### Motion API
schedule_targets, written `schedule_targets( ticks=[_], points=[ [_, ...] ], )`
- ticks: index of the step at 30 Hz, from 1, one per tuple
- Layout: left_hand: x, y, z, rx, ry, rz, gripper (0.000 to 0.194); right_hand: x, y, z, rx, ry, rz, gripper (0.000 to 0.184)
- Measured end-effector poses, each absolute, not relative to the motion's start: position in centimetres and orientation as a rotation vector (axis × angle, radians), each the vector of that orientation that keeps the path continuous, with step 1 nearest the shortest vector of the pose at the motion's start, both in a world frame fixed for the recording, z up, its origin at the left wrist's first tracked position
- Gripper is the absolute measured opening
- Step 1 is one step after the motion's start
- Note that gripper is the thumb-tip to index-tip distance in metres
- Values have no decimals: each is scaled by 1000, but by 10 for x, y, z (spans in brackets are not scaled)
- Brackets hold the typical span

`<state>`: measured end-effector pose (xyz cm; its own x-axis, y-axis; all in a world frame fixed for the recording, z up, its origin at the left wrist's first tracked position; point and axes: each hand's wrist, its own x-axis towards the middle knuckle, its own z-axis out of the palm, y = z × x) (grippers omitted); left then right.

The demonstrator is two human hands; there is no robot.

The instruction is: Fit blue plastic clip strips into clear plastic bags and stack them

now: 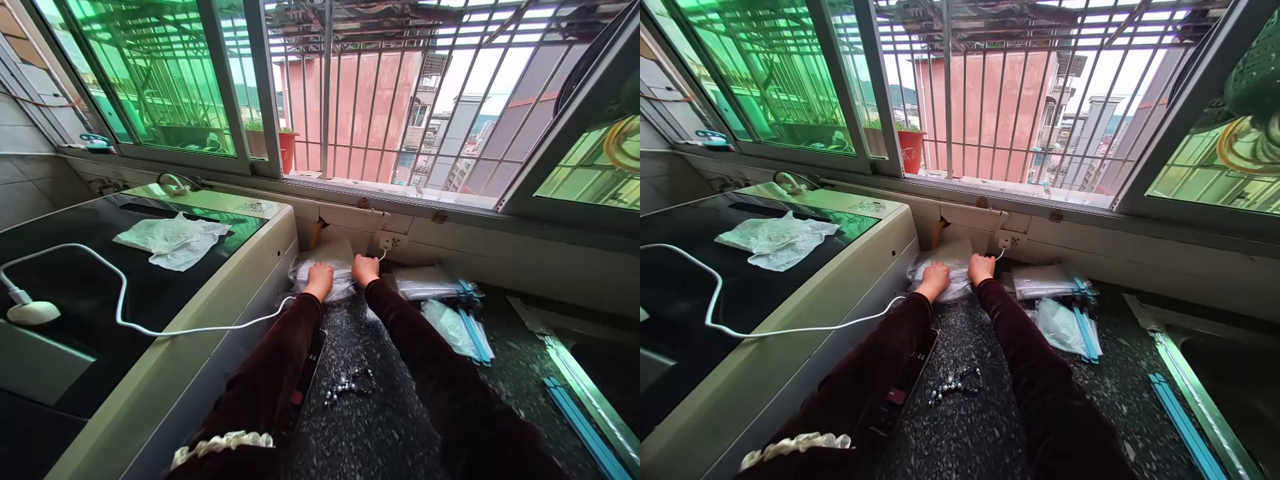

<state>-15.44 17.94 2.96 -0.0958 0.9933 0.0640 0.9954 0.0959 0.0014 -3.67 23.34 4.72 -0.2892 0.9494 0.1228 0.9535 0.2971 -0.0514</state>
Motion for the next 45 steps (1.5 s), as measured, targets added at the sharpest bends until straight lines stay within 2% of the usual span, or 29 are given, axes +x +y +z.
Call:
schedule_targets(
  ticks=[8, 16, 21, 26, 33, 41, 45],
  points=[
    [-158, 176, 28, -2062, -2295, -130, 28, -37, 225, 49, -1592, -2332, -3, 23],
    [-154, 150, 63, -1956, -2113, -383, 38, -11, 197, 106, -1290, -2168, -20, 24],
    [-135, 120, 75, -2010, -1984, -577, 45, 35, 163, 132, -1087, -1956, 126, 19],
    [-99, 90, 91, -2165, -1827, -743, 37, 83, 120, 145, -1005, -1839, 249, 16],
    [-46, 43, 100, -2387, -1554, -1151, 20, 141, 61, 155, -923, -1743, 240, 14],
    [-19, -5, 94, -2621, -1339, -1654, 21, 195, -8, 149, -954, -1847, 291, 30],
    [-14, -21, 91, -2765, -1354, -1717, 21, 205, -25, 145, -1003, -1885, 377, 26]
  ],
)
